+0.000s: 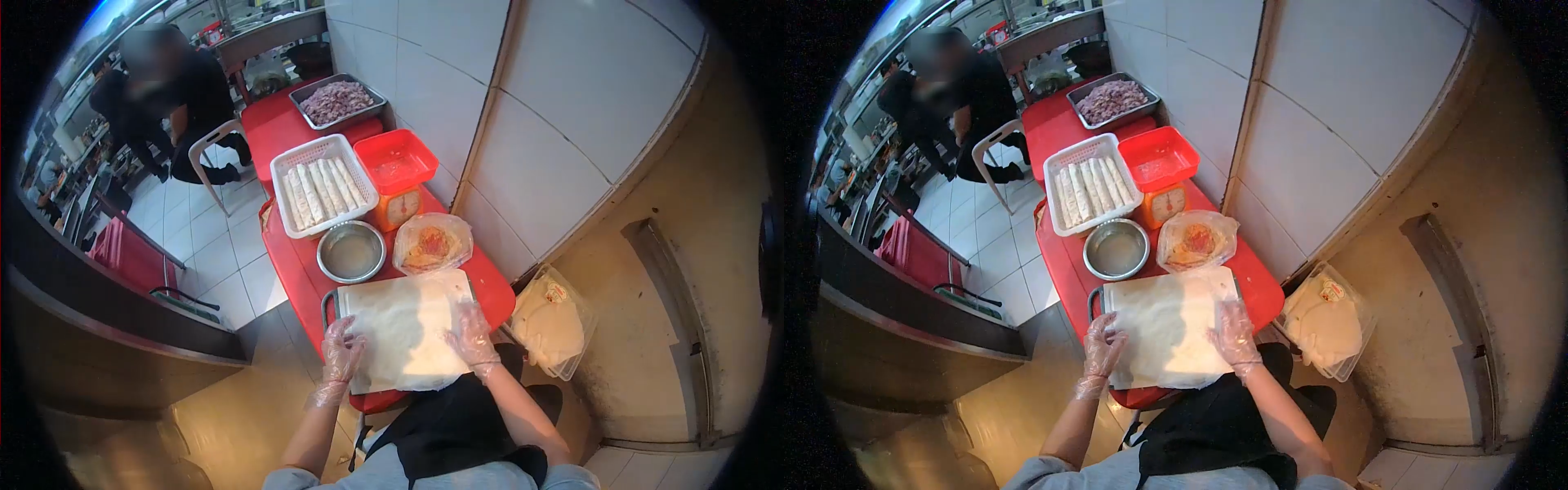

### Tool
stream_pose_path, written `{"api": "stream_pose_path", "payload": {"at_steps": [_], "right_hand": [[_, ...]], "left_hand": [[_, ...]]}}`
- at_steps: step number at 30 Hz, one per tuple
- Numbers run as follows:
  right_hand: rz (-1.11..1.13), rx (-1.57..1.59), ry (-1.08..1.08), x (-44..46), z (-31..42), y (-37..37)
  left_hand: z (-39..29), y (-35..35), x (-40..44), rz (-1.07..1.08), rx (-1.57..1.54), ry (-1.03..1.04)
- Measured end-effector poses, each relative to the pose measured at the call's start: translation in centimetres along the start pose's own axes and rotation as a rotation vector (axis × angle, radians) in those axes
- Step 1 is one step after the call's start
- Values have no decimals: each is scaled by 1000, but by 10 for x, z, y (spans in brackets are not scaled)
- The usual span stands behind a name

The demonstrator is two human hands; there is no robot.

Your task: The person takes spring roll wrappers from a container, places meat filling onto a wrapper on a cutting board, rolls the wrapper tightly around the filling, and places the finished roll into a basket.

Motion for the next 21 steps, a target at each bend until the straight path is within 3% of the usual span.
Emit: {"api": "stream_pose_path", "payload": {"at_steps": [1,4,10,12,13,15,16,17,18,21], "right_hand": [[22,47,54,2,0,-4],[15,182,104,23,3,-14],[-163,224,-217,129,6,31],[-102,126,-242,150,-10,70],[440,-160,-148,167,2,52],[367,94,97,161,-40,99],[331,220,217,156,-60,116],[-44,197,-274,150,-39,69],[-65,277,-171,149,-46,71],[-65,408,-19,154,-53,63]], "left_hand": [[-9,2,3,-4,36,12],[-42,6,7,-209,265,359],[-101,100,55,34,155,662],[-139,137,84,3,296,597],[-118,159,98,-62,462,608],[-55,210,140,-200,789,615],[-65,211,147,-92,768,460],[-85,207,153,19,745,306],[-95,205,157,130,722,153],[-82,213,169,78,769,244]]}}
Point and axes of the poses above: each hand's wrist, its own x-axis towards the middle knuckle, its own y-axis out of the palm, z = x × y, the point moved 2 cm from there along x, towards the middle knuckle, and after that the axes turned 10 degrees about -z, right-handed, at the moved point
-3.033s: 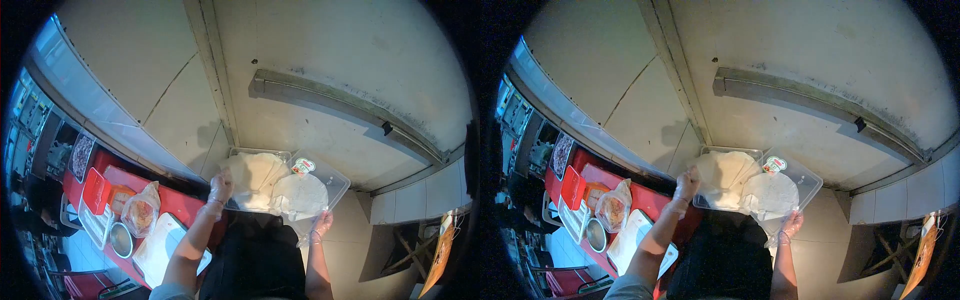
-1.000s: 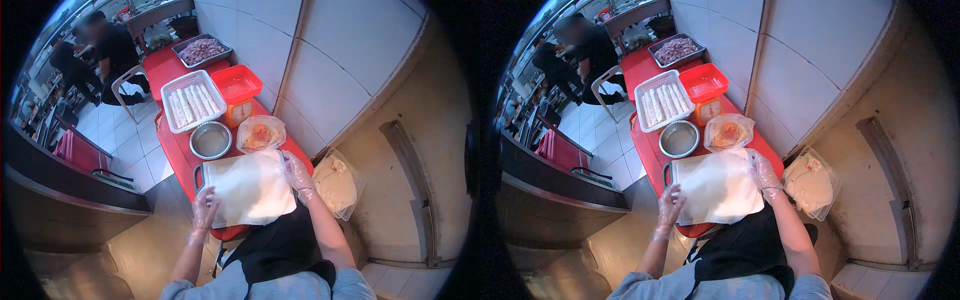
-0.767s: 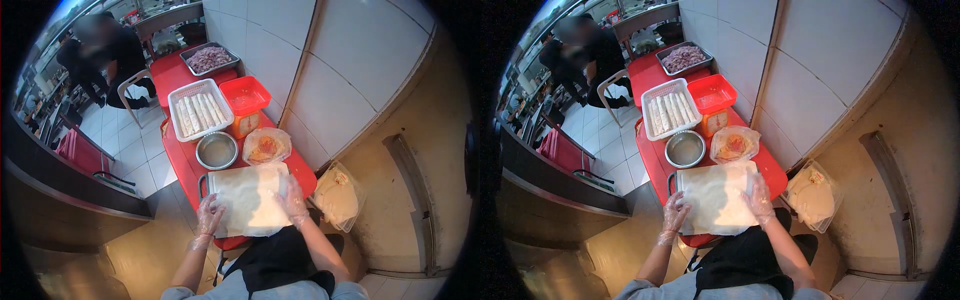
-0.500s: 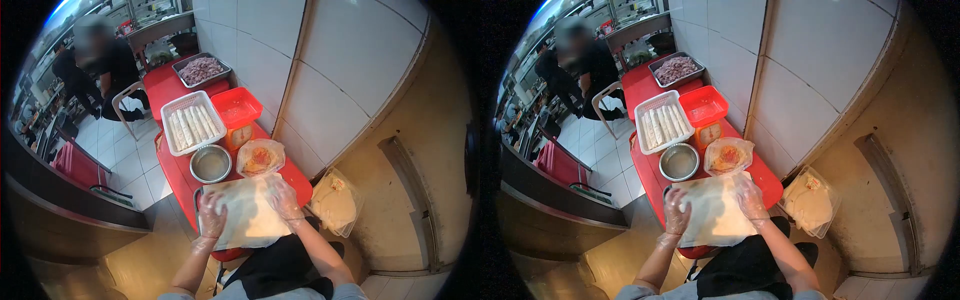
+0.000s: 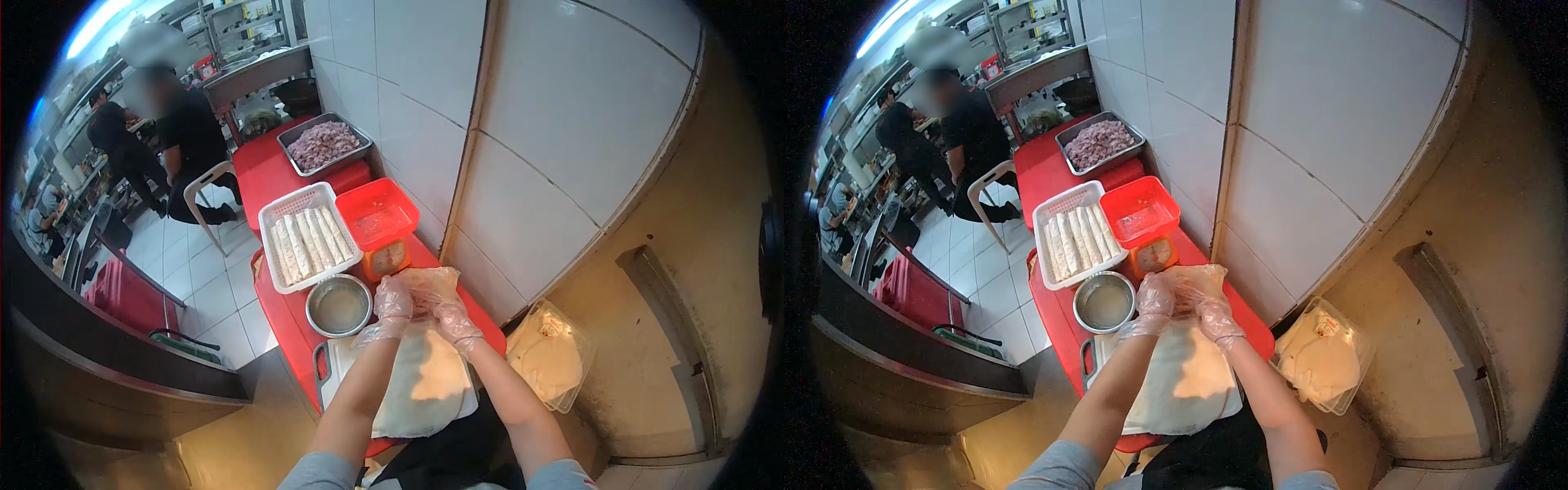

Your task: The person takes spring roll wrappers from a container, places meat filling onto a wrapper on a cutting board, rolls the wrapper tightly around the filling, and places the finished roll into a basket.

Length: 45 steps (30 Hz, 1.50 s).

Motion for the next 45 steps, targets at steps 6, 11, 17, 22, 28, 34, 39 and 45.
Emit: {"api": "stream_pose_path", "payload": {"at_steps": [6,11,17,22,28,34,39,45], "right_hand": [[188,200,211,35,39,-24],[7,271,252,42,30,-25],[-59,148,229,47,-20,-58],[87,166,137,51,4,-53],[328,500,46,37,24,13],[454,-281,-13,35,9,52],[385,-123,234,41,6,61],[536,519,313,58,26,-18]], "left_hand": [[18,2,4,-191,-424,-179],[28,46,18,442,-1507,-513],[-16,-30,0,450,-787,-190],[11,-9,-14,139,-176,-86],[39,28,-21,120,-10,19],[28,14,-20,131,-80,-68],[27,6,-13,131,-73,-25],[21,-15,-1,175,-131,-105]]}}
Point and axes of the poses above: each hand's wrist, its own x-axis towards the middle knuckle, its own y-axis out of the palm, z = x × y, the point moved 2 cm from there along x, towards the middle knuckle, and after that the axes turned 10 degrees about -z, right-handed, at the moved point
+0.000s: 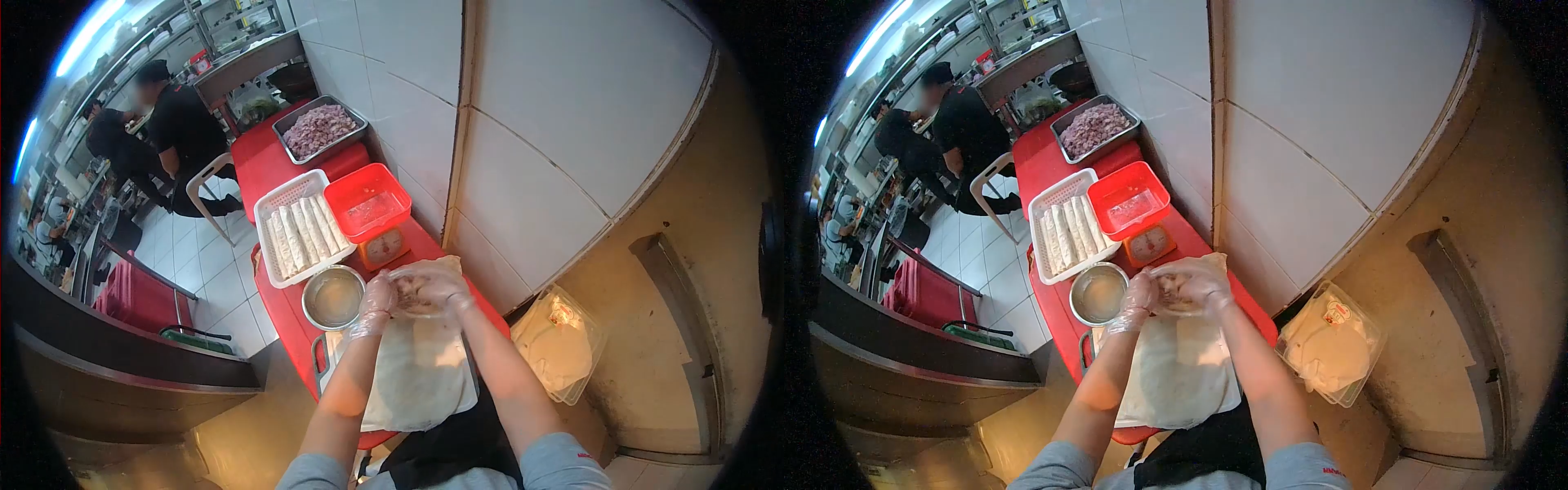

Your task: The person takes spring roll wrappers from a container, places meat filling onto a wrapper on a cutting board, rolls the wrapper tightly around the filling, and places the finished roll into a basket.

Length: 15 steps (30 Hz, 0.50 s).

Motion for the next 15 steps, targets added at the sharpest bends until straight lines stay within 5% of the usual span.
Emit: {"api": "stream_pose_path", "payload": {"at_steps": [2,3,6,15], "right_hand": [[26,778,127,-5,-2,-15],[80,899,142,-3,-10,-17],[-136,754,286,-23,-19,-25],[-334,1223,326,-38,-18,-30]], "left_hand": [[-2,11,2,-75,-71,52],[-4,19,4,-112,-111,80],[-8,28,18,-85,3,139],[-12,21,39,-44,185,145]]}}
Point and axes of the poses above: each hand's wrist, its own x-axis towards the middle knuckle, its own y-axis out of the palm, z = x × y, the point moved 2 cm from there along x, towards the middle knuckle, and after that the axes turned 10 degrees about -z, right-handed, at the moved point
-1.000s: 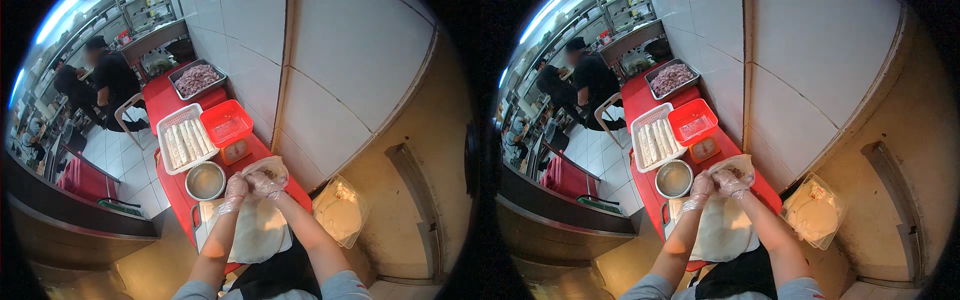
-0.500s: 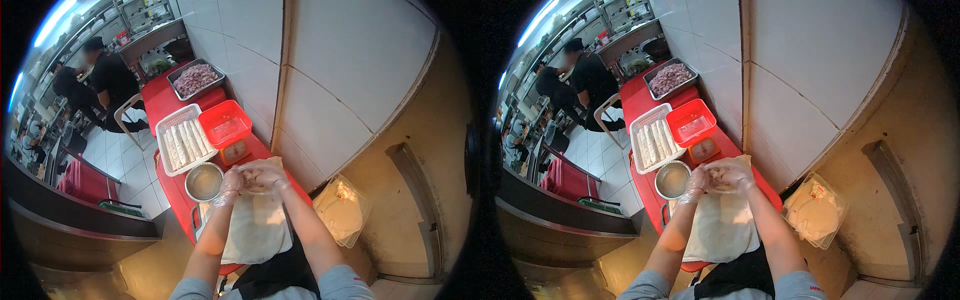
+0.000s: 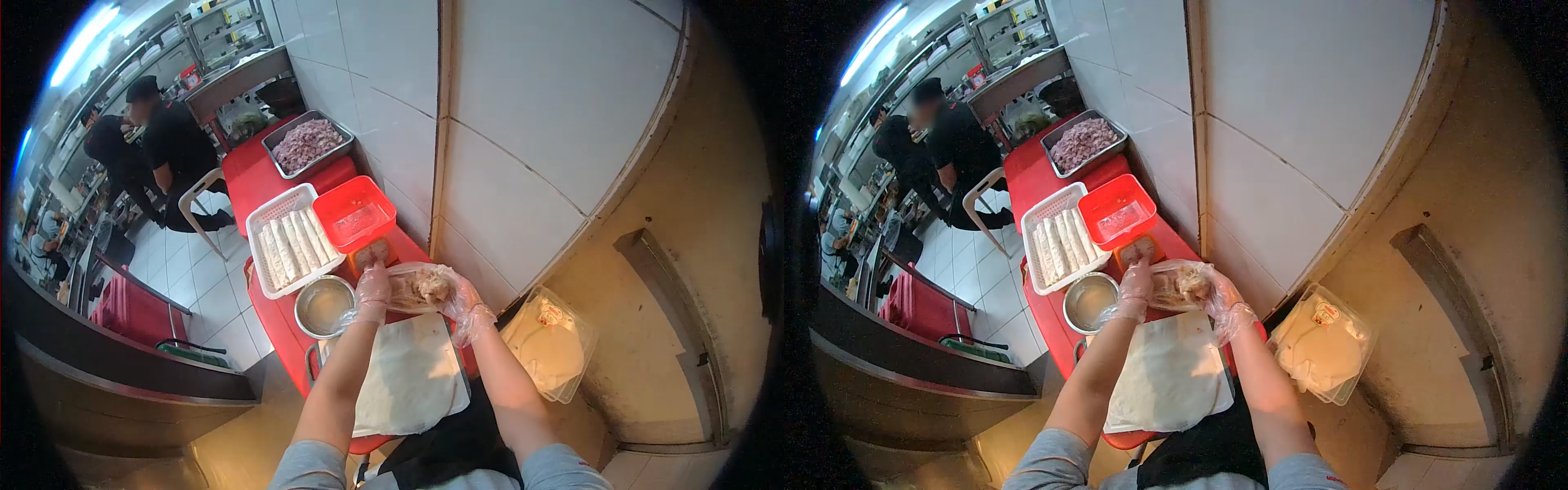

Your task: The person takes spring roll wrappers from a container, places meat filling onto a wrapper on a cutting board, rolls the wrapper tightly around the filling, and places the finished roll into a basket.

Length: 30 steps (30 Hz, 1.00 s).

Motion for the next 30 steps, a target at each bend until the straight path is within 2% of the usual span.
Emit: {"api": "stream_pose_path", "payload": {"at_steps": [3,6,9,10,11,13,16,18,19,20,21,23,24,25,27,28,29,30], "right_hand": [[-7,52,-36,-2,-4,9],[206,-159,-134,8,-9,3],[346,-104,-135,-15,-11,34],[384,-261,-341,-40,-8,65],[367,-366,-304,-50,-10,72],[329,-572,-233,-67,-15,80],[249,-866,-122,-87,-27,76],[442,-759,-199,-76,-30,62],[293,-812,-145,-81,-20,51],[143,-861,-91,-116,11,77],[-7,-906,-36,-136,30,88],[-68,-858,-162,-140,40,56],[-97,-833,-224,-145,45,38],[-142,-753,-224,-153,49,22],[-234,-588,-223,-174,53,-9],[-304,-596,-296,-190,55,-25],[-376,-603,-367,-210,56,-41],[-500,-603,-364,-228,58,-57]], "left_hand": [[-2,-21,-8,100,-247,-157],[-31,-98,-52,265,2,255],[-21,-89,-84,-68,-361,254],[-11,-61,-87,-117,-718,159],[-11,-48,-91,-133,-942,69],[-16,-45,-116,45,-1583,-463],[-10,-27,-142,212,-2086,-514],[10,-18,-147,292,-2078,-592],[22,-16,-146,330,-2074,-631],[22,-33,-142,316,-2029,-604],[27,-45,-131,371,-2028,-417],[10,-97,-104,421,-1983,-226],[10,-124,-85,283,-1625,-25],[-3,-148,-72,125,-1445,65],[-26,-188,-39,-130,-1128,135],[-37,-202,-20,-223,-1001,135],[-33,-211,9,-222,-764,175],[-18,-196,56,-158,-663,143]]}}
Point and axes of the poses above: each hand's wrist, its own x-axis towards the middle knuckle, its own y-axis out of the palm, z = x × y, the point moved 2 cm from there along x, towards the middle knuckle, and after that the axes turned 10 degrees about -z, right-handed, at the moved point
